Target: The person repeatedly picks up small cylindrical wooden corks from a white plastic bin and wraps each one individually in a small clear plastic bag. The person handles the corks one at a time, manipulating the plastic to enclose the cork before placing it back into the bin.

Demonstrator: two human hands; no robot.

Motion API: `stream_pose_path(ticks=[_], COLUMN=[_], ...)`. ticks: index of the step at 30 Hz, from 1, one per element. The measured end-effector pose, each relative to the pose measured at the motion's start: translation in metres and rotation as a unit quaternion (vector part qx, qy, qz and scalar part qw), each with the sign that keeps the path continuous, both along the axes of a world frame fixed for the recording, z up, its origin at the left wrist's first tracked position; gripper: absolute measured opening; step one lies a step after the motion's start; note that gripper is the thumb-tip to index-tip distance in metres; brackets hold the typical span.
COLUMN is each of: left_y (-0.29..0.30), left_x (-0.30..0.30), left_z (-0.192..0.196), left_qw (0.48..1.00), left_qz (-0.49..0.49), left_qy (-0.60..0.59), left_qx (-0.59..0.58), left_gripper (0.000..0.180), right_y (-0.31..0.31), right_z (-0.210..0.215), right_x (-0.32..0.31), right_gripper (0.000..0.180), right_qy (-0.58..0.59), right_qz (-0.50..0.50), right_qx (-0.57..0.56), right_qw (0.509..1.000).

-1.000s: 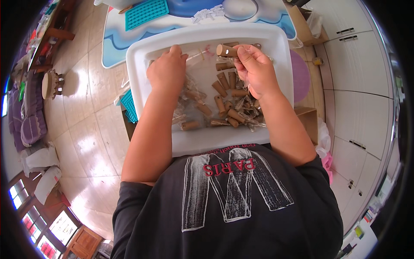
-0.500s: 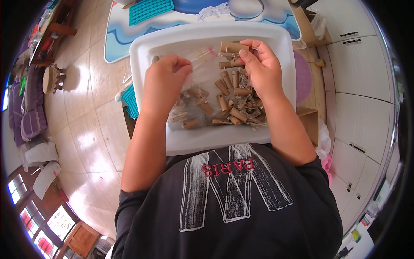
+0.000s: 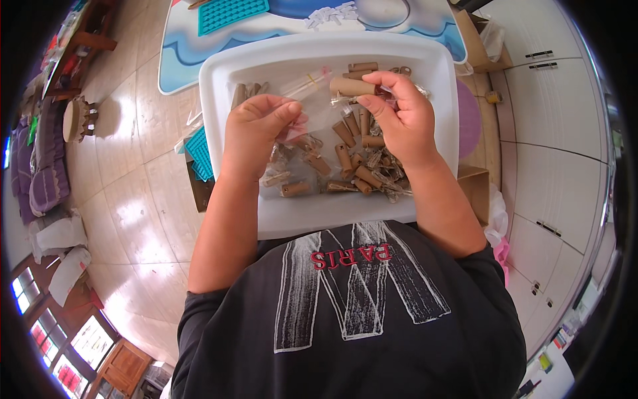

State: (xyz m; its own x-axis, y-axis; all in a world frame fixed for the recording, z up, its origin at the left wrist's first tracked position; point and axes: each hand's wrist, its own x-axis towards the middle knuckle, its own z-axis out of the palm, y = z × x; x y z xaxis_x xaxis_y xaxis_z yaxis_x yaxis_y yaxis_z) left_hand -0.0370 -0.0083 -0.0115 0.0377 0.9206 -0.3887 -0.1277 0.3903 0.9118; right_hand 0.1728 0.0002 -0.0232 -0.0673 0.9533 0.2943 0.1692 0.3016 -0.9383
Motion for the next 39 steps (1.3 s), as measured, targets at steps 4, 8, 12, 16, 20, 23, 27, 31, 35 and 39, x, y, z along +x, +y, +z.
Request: stream_pose_path(ticks=[4, 8, 12, 16, 20, 23, 27, 31, 35, 39], left_y=[0.000, 0.000, -0.001, 0.000, 0.000, -0.001, 0.000, 0.001, -0.001, 0.000], left_x=[0.003, 0.003, 0.006, 0.003, 0.002, 0.003, 0.008, 0.008, 0.008, 0.004], left_z=[0.001, -0.002, -0.006, -0.003, 0.001, -0.003, -0.004, -0.015, -0.011, -0.019], left_qw=[0.998, 0.995, 0.983, 0.969, 0.958, 0.957, 0.955, 0.964, 0.958, 0.955], left_qz=[-0.011, -0.099, -0.165, -0.218, -0.254, -0.254, -0.269, -0.193, -0.232, -0.264], left_qy=[0.048, 0.005, -0.035, -0.051, -0.052, -0.064, 0.020, -0.091, -0.132, -0.113], left_qx=[0.027, -0.017, -0.078, -0.104, -0.122, -0.126, -0.124, -0.156, -0.102, -0.080], left_gripper=[0.014, 0.019, 0.025, 0.030, 0.033, 0.035, 0.037, 0.039, 0.040, 0.040], right_y=[0.001, 0.002, 0.001, 0.003, 0.005, 0.005, 0.004, 0.005, 0.004, 0.002], right_z=[0.001, 0.001, 0.001, 0.002, 0.005, 0.007, 0.005, 0.014, 0.010, 0.007], right_x=[-0.001, 0.001, 0.002, 0.007, 0.011, 0.010, 0.006, 0.008, 0.010, 0.002], right_gripper=[0.021, 0.022, 0.021, 0.020, 0.019, 0.019, 0.019, 0.021, 0.021, 0.019], right_qy=[-0.023, 0.018, 0.026, -0.007, -0.015, -0.027, -0.068, -0.055, -0.022, 0.025], right_qz=[0.043, 0.083, 0.129, 0.169, 0.202, 0.223, 0.235, 0.211, 0.217, 0.242], right_qx=[-0.023, -0.083, -0.128, -0.147, -0.155, -0.198, -0.187, -0.255, -0.245, -0.256], right_qw=[0.999, 0.993, 0.983, 0.975, 0.967, 0.954, 0.951, 0.942, 0.945, 0.936])
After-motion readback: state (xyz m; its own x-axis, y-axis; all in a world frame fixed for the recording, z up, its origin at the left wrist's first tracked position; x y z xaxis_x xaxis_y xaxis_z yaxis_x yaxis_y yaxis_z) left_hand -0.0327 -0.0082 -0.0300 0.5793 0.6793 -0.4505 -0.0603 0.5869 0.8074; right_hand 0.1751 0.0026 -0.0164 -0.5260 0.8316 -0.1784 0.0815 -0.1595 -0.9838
